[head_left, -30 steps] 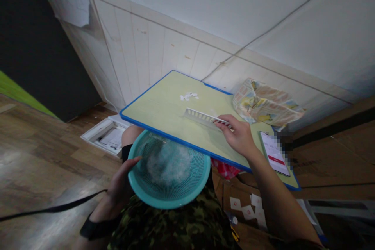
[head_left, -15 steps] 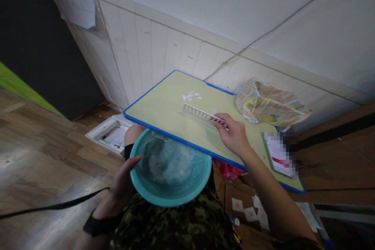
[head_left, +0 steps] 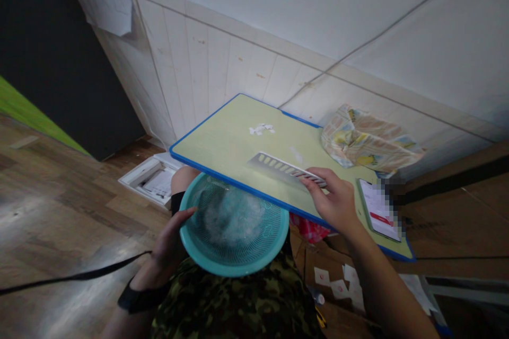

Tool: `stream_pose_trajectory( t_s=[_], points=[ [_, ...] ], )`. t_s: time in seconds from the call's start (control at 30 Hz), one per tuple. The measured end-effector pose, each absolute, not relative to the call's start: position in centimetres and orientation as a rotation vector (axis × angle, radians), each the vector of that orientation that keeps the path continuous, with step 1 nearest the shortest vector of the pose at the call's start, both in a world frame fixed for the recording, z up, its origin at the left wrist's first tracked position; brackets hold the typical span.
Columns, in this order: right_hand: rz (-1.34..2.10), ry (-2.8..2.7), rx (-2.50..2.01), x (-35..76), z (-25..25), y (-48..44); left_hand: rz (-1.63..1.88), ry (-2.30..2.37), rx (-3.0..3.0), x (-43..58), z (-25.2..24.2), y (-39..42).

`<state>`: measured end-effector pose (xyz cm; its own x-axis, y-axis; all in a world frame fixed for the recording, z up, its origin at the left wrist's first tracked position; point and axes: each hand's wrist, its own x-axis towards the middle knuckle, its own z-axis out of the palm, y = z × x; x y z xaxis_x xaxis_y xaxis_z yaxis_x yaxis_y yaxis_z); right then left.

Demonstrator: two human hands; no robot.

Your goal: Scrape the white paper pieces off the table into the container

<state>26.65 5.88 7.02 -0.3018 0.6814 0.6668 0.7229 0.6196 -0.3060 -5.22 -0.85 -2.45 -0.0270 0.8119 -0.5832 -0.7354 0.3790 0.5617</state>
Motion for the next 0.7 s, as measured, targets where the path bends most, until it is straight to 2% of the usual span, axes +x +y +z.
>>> stream_pose_trajectory(
  t_s=[0.23, 0.7],
  points=[
    [-0.025, -2.113, -1.116, 26.7, 6.1, 8.5, 1.225, 1.013, 0.087, -5.0, -2.1, -0.9],
    [0.084, -2.205, -1.005, 26.5, 7.6, 3.5, 1.248, 1.046, 0.143, -5.0, -2.1, -1.3]
  ],
)
